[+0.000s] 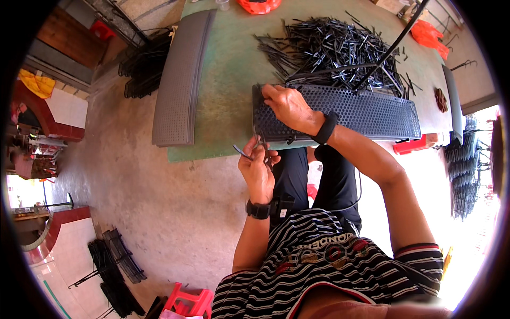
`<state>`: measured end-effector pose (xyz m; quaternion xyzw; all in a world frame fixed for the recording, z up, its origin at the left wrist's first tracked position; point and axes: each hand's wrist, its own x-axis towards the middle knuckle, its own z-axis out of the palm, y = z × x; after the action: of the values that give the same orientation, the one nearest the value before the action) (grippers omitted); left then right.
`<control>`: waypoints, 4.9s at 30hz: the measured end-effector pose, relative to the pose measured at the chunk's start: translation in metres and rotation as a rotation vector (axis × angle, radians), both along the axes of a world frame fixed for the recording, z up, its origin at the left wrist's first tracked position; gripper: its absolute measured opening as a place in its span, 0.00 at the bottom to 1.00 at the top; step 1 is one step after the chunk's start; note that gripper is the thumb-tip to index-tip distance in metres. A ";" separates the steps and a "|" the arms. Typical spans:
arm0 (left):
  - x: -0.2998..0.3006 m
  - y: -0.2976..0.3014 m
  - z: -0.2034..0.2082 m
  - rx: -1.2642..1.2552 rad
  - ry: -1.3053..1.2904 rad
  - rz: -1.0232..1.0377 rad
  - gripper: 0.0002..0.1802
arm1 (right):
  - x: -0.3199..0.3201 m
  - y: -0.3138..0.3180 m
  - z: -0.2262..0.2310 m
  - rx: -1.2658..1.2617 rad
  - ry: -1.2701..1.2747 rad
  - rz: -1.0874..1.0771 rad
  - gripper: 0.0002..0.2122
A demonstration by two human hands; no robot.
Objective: The person picks up black cable ties from a pile on a table and inserts them into small holes in a perforated metal plate while sitting on a stool.
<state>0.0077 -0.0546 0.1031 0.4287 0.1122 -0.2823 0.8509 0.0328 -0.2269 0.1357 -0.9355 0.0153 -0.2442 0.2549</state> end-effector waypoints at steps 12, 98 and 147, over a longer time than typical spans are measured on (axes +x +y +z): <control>-0.007 0.002 0.003 -0.012 0.029 -0.129 0.12 | 0.005 -0.008 0.013 -0.229 0.041 0.083 0.04; -0.005 0.009 0.001 0.066 -0.038 -0.390 0.15 | -0.021 0.022 0.012 -0.052 0.075 -0.055 0.04; 0.030 0.061 -0.006 0.246 -0.257 -0.431 0.16 | -0.008 0.026 0.007 -0.080 0.095 -0.018 0.04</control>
<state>0.0382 0.0060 0.0971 0.5749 -0.0572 -0.3844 0.7200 0.0249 -0.2013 0.1423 -0.9554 0.0258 -0.2020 0.2139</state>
